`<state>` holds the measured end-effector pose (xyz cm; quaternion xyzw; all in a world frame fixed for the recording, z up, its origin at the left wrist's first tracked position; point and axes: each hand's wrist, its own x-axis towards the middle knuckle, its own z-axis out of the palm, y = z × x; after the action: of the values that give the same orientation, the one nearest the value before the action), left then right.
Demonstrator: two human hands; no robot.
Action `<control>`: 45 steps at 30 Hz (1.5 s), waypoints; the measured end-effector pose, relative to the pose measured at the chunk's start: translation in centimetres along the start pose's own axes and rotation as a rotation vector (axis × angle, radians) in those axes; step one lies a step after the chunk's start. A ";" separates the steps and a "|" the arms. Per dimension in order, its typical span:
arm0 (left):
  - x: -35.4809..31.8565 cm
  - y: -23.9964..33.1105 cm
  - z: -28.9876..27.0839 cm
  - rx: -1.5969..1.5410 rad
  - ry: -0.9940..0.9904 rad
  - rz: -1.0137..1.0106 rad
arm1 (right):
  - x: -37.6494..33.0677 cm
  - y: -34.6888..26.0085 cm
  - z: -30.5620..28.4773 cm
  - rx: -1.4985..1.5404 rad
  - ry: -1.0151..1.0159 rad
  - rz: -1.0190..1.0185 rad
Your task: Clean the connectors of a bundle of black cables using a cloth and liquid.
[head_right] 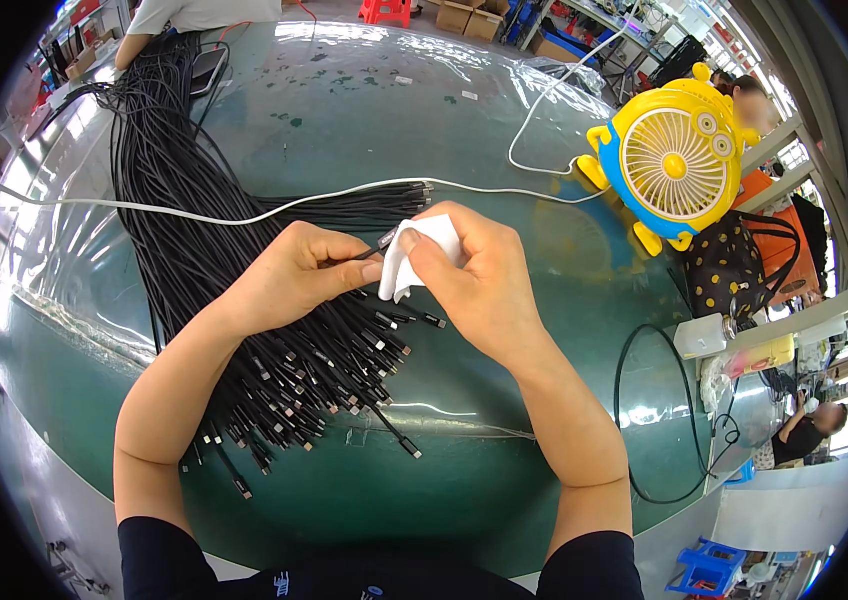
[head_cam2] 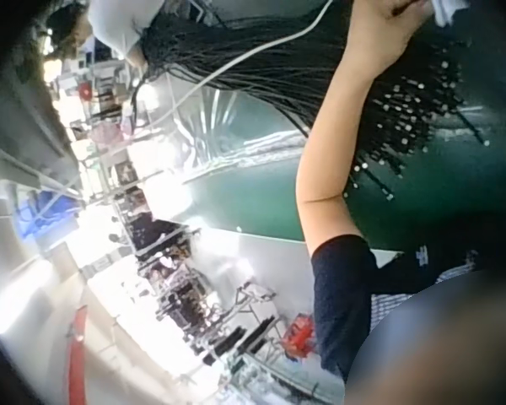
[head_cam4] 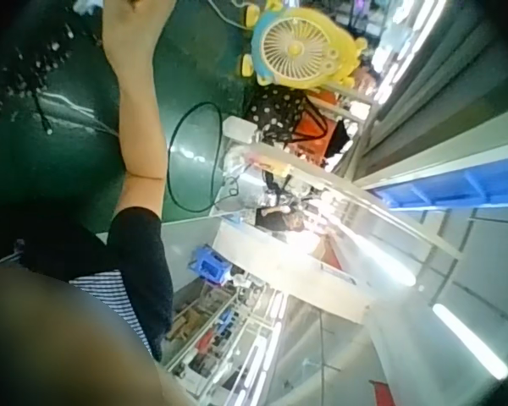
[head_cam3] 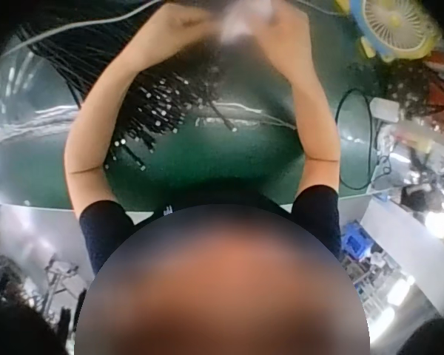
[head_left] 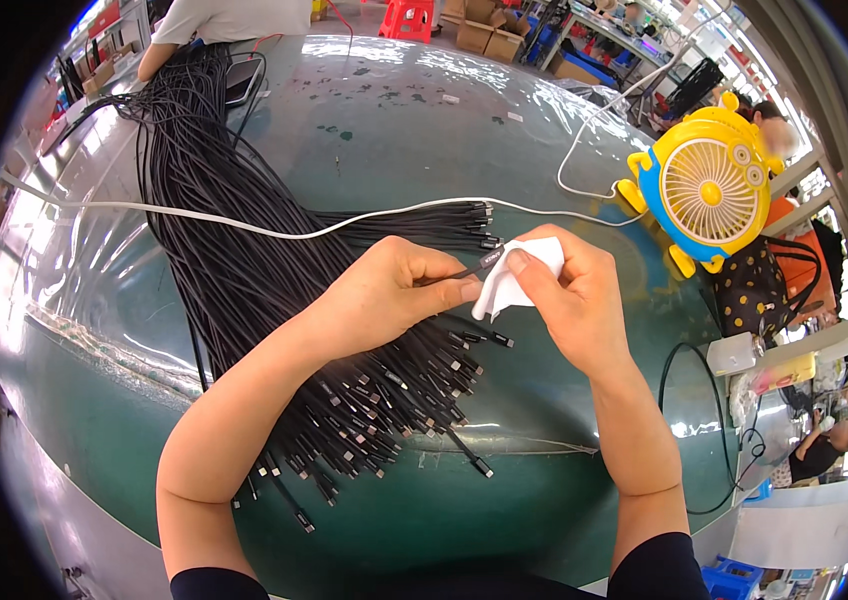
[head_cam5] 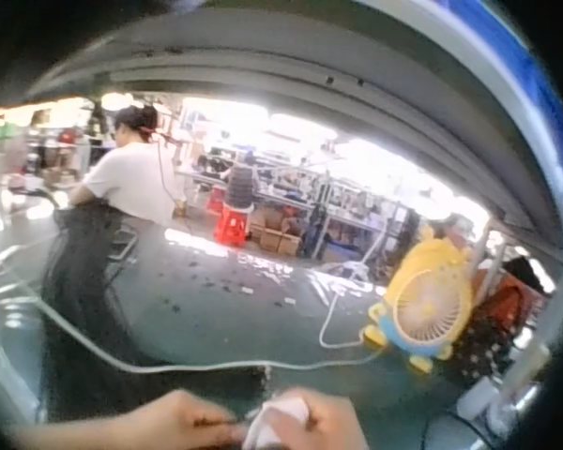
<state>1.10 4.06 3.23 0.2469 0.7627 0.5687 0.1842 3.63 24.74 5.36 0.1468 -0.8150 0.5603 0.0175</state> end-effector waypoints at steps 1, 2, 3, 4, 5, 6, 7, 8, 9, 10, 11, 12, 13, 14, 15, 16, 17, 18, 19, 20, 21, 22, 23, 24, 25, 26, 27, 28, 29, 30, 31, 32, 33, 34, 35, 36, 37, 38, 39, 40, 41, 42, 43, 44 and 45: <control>0.0 -0.2 0.0 -0.001 0.002 -0.002 | 0.2 -0.1 0.2 0.018 0.026 -0.022; 0.0 -0.4 0.0 0.013 -0.007 0.019 | 0.3 -0.2 0.4 0.034 0.054 -0.044; 0.0 -0.5 0.0 0.026 -0.017 0.040 | 0.3 -0.2 0.4 0.033 0.053 -0.044; -0.1 -0.6 0.1 0.025 -0.017 0.040 | 0.3 -0.2 0.2 0.046 0.022 -0.030; -0.2 -0.5 0.2 -0.096 -0.018 0.060 | 0.3 -0.3 0.1 0.058 -0.010 -0.017; -0.2 -0.5 0.4 -0.217 -0.020 0.080 | 0.2 -0.3 0.0 0.057 -0.011 -0.018; -0.3 -0.3 0.2 -0.217 -0.019 0.081 | -0.1 -0.4 0.0 0.034 -0.048 -0.012; -0.4 -0.1 -0.3 -0.261 -0.097 0.029 | -0.3 -0.6 0.0 0.011 -0.085 -0.005; -0.4 -0.1 -0.6 -0.305 -0.175 -0.024 | -0.4 -0.8 0.0 0.011 -0.085 -0.005; -0.2 -0.7 -0.6 -0.311 -0.225 -0.080 | -0.6 -1.1 0.0 -0.001 -0.103 0.035; -0.3 -0.8 -0.7 -0.312 -0.225 -0.081 | -0.7 -1.2 0.0 -0.011 -0.122 0.075; -0.3 -0.8 -0.6 -0.359 -0.249 -0.107 | -0.7 -1.2 0.1 -0.010 -0.122 0.077; -0.3 -0.9 -0.6 -0.406 -0.272 -0.132 | -0.8 -1.1 0.2 -0.051 -0.127 0.007; -0.4 -0.9 -0.7 -0.406 -0.273 -0.134 | -0.8 -1.1 0.2 -0.092 -0.132 -0.063; -0.4 -1.0 -0.7 -0.449 -0.277 -0.160 | -0.8 -0.9 0.2 -0.090 -0.131 -0.062; -0.4 -1.0 -0.7 -0.492 -0.279 -0.187 | -0.7 -0.4 0.1 -0.190 -0.127 -0.169; -0.3 -0.9 -0.7 -0.493 -0.283 -0.187 | -0.7 0.0 0.0 -0.294 -0.119 -0.274; -0.2 -0.9 -0.7 -0.457 -0.243 -0.154 | -0.8 0.4 -0.1 -0.294 -0.117 -0.272; -0.2 -0.8 -0.7 -0.422 -0.203 -0.121 | -0.9 0.7 -0.1 -0.286 -0.058 -0.249; -0.1 -0.6 -0.5 -0.423 -0.205 -0.121 | -1.0 0.9 -0.2 -0.279 0.001 -0.227; 0.0 -0.3 -0.2 -0.347 -0.107 -0.064 | -1.1 0.9 -0.3 -0.281 0.002 -0.226; 0.1 -0.1 0.1 -0.271 -0.009 -0.008 | -1.4 0.7 -0.4 -0.105 0.010 -0.126; 0.0 -0.3 0.2 -0.271 -0.010 -0.011 | -1.6 0.5 -0.4 0.075 0.018 -0.025; -0.1 -0.6 0.4 -0.240 0.010 0.038 | -1.7 0.1 -0.1 0.100 0.004 -0.033; -0.1 -0.9 0.6 -0.209 0.030 0.087 | -1.6 0.0 0.2 0.101 0.005 -0.031; -0.3 -0.6 0.7 -0.209 0.028 0.089 | -1.4 -0.1 0.2 0.036 -0.014 -0.021; -0.4 -0.2 0.7 -0.179 0.033 0.087 | -1.2 -0.2 0.2 -0.029 -0.033 -0.012; -0.5 0.0 0.8 -0.148 0.039 0.086 | -0.9 0.0 0.2 -0.016 -0.041 0.010; -0.6 0.1 1.0 -0.149 0.042 0.085 | -0.8 0.0 0.1 -0.015 -0.044 0.010; -0.6 0.1 1.2 -0.130 0.056 0.093 | -0.8 -0.1 0.0 -0.031 -0.060 0.025; -0.6 0.2 1.3 -0.110 0.070 0.100 | -0.7 -0.2 -0.1 -0.047 -0.076 0.040; -0.6 0.3 1.2 -0.111 0.070 0.100 | -0.8 -0.2 0.0 -0.048 -0.076 0.040; -0.6 0.4 1.0 -0.133 0.046 0.069 | -0.9 -0.3 0.1 -0.052 -0.081 0.028; -0.6 0.4 0.9 -0.154 0.021 0.037 | -1.0 -0.3 0.1 -0.057 -0.086 0.016; -0.6 0.2 0.9 -0.154 0.023 0.038 | -1.1 -0.2 0.2 -0.057 -0.088 0.015; -0.4 -0.3 0.9 -0.194 0.009 0.050 | -1.2 0.0 0.3 -0.073 -0.074 -0.026; -0.3 -0.6 1.0 -0.233 -0.005 0.063 | -1.3 0.2 0.3 -0.087 -0.061 -0.066; -0.2 -0.7 1.0 -0.233 -0.004 0.065 | -1.5 0.5 0.3 -0.089 -0.061 -0.068; -0.1 -0.8 0.9 -0.233 -0.004 0.054 | -1.6 0.7 0.3 -0.044 -0.064 -0.051; -0.1 -0.9 0.9 -0.232 -0.005 0.043 | -1.7 0.9 0.3 0.001 -0.066 -0.035; -0.1 -0.9 0.8 -0.231 -0.006 0.042 | -1.7 0.8 0.3 0.003 -0.064 -0.035; -0.1 -1.0 0.8 -0.226 0.001 0.046 | -1.7 0.7 0.4 0.052 -0.067 -0.036; -0.1 -1.0 0.8 -0.222 0.007 0.050 | -1.7 0.7 0.5 0.101 -0.069 -0.036; -0.1 -1.0 0.8 -0.216 0.000 0.052 | -1.7 0.8 0.5 0.102 -0.061 -0.038; -0.1 -0.9 0.8 -0.234 -0.013 0.050 | -1.6 1.1 0.5 0.109 -0.058 0.006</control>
<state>1.52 4.43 2.12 0.2461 0.6835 0.6568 0.2024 4.95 25.00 3.82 0.1614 -0.7838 0.5995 -0.0156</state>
